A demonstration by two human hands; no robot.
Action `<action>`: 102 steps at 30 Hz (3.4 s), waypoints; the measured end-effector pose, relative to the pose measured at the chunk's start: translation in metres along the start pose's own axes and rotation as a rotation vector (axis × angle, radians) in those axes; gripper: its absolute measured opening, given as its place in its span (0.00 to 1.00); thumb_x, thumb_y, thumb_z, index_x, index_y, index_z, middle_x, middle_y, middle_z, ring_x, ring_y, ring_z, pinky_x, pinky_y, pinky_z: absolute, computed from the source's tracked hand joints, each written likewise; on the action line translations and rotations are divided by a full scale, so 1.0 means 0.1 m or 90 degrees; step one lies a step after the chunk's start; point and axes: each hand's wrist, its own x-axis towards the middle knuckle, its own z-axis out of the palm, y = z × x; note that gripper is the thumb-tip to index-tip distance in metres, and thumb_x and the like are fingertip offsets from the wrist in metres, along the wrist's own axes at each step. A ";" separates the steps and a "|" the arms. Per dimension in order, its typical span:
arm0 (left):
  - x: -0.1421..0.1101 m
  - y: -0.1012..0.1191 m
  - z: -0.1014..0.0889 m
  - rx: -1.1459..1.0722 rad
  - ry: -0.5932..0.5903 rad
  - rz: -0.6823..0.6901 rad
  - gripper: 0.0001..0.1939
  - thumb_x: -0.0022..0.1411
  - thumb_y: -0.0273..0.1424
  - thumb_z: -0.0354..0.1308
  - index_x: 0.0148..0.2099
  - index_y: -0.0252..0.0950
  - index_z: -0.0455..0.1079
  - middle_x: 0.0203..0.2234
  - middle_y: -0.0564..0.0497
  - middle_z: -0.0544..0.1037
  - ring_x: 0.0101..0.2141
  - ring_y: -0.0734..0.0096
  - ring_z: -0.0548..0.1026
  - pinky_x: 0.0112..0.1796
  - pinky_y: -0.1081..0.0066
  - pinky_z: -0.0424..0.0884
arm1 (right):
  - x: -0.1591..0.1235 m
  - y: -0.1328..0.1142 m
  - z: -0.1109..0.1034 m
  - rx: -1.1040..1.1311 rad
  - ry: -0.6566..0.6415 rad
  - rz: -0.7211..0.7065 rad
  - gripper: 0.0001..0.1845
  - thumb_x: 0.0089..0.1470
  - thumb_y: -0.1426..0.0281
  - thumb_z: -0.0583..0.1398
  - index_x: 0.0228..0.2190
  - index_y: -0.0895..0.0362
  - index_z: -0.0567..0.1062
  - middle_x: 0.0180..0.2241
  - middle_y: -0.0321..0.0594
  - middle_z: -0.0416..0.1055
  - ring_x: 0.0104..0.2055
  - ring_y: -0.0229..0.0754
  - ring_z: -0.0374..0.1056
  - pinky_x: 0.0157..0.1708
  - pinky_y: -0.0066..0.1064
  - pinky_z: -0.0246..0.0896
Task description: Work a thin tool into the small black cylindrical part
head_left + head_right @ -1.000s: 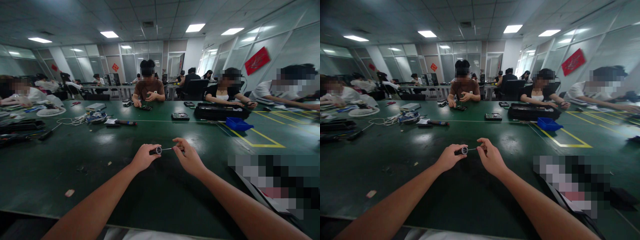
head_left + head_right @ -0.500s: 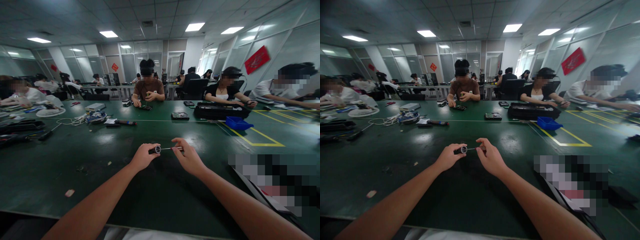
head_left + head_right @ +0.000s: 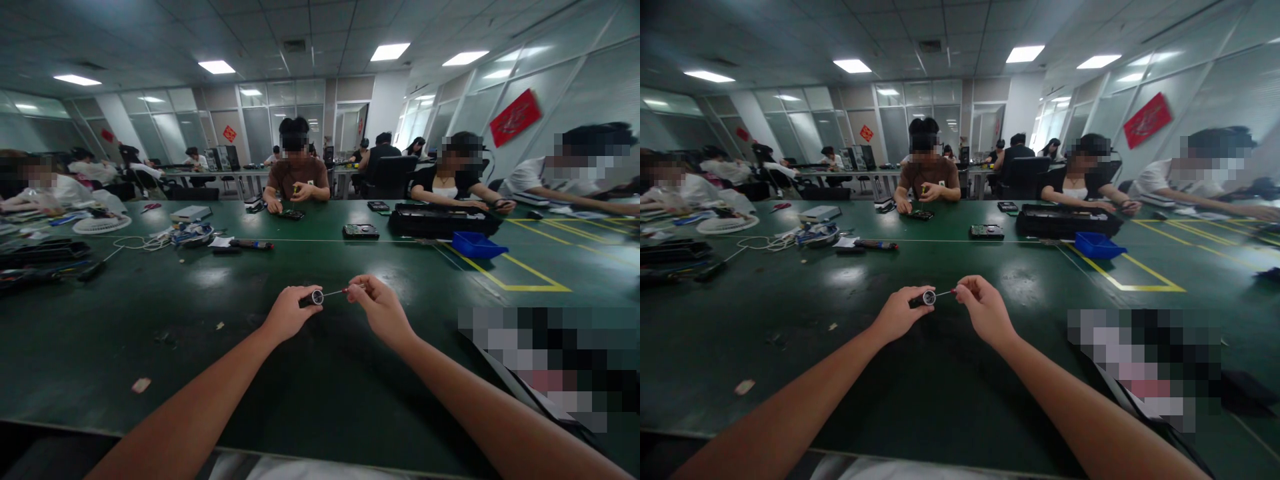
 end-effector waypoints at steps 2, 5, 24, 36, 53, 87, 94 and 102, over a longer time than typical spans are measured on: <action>0.00 0.01 0.00 0.005 0.009 0.036 0.20 0.59 0.32 0.64 0.54 0.45 0.72 0.47 0.51 0.78 0.48 0.60 0.72 0.56 0.55 0.59 | 0.05 0.04 0.00 0.152 0.042 0.079 0.16 0.57 0.55 0.57 0.33 0.56 0.71 0.27 0.37 0.69 0.29 0.41 0.68 0.37 0.39 0.69; 0.01 -0.01 0.01 0.024 0.022 0.045 0.20 0.60 0.32 0.63 0.55 0.45 0.71 0.49 0.50 0.77 0.50 0.60 0.71 0.59 0.51 0.54 | 0.10 0.11 0.00 0.269 0.056 0.164 0.16 0.54 0.54 0.59 0.30 0.55 0.69 0.24 0.35 0.66 0.25 0.39 0.66 0.34 0.40 0.70; 0.01 0.01 -0.01 0.029 -0.023 0.013 0.19 0.59 0.34 0.64 0.54 0.44 0.73 0.48 0.49 0.78 0.48 0.60 0.72 0.54 0.57 0.62 | 0.05 0.13 0.01 0.060 0.031 0.014 0.16 0.59 0.55 0.56 0.35 0.56 0.70 0.27 0.37 0.70 0.30 0.40 0.69 0.37 0.36 0.67; 0.00 -0.01 0.00 -0.001 -0.036 0.026 0.21 0.58 0.32 0.65 0.54 0.43 0.73 0.47 0.50 0.78 0.47 0.61 0.72 0.51 0.62 0.65 | 0.05 0.08 -0.01 0.074 0.034 0.074 0.17 0.57 0.55 0.59 0.33 0.57 0.72 0.26 0.39 0.73 0.29 0.41 0.71 0.35 0.36 0.68; 0.01 -0.04 0.01 0.009 -0.020 0.014 0.20 0.57 0.30 0.66 0.53 0.43 0.74 0.43 0.52 0.79 0.43 0.63 0.73 0.46 0.65 0.65 | -0.02 -0.03 -0.05 -0.226 -0.026 -0.040 0.16 0.63 0.59 0.51 0.36 0.55 0.75 0.23 0.34 0.69 0.24 0.39 0.65 0.27 0.31 0.57; 0.00 -0.09 0.04 0.009 -0.018 0.006 0.21 0.57 0.31 0.65 0.54 0.45 0.73 0.42 0.51 0.78 0.43 0.62 0.73 0.46 0.64 0.66 | -0.04 -0.05 -0.05 -0.201 -0.039 -0.074 0.16 0.60 0.65 0.54 0.49 0.54 0.65 0.33 0.39 0.73 0.33 0.43 0.70 0.34 0.35 0.63; 0.02 -0.07 0.02 0.057 -0.013 0.056 0.19 0.60 0.31 0.63 0.54 0.45 0.72 0.46 0.51 0.78 0.47 0.62 0.72 0.54 0.57 0.61 | 0.07 0.12 -0.01 0.154 0.004 0.098 0.15 0.56 0.56 0.58 0.34 0.55 0.71 0.27 0.36 0.70 0.30 0.40 0.69 0.37 0.38 0.68; 0.06 -0.10 -0.02 0.114 -0.028 0.065 0.19 0.61 0.32 0.62 0.55 0.45 0.71 0.48 0.49 0.77 0.48 0.60 0.71 0.55 0.53 0.58 | 0.13 0.21 -0.03 0.232 0.063 0.146 0.16 0.52 0.54 0.62 0.32 0.55 0.71 0.27 0.35 0.67 0.28 0.38 0.66 0.34 0.36 0.70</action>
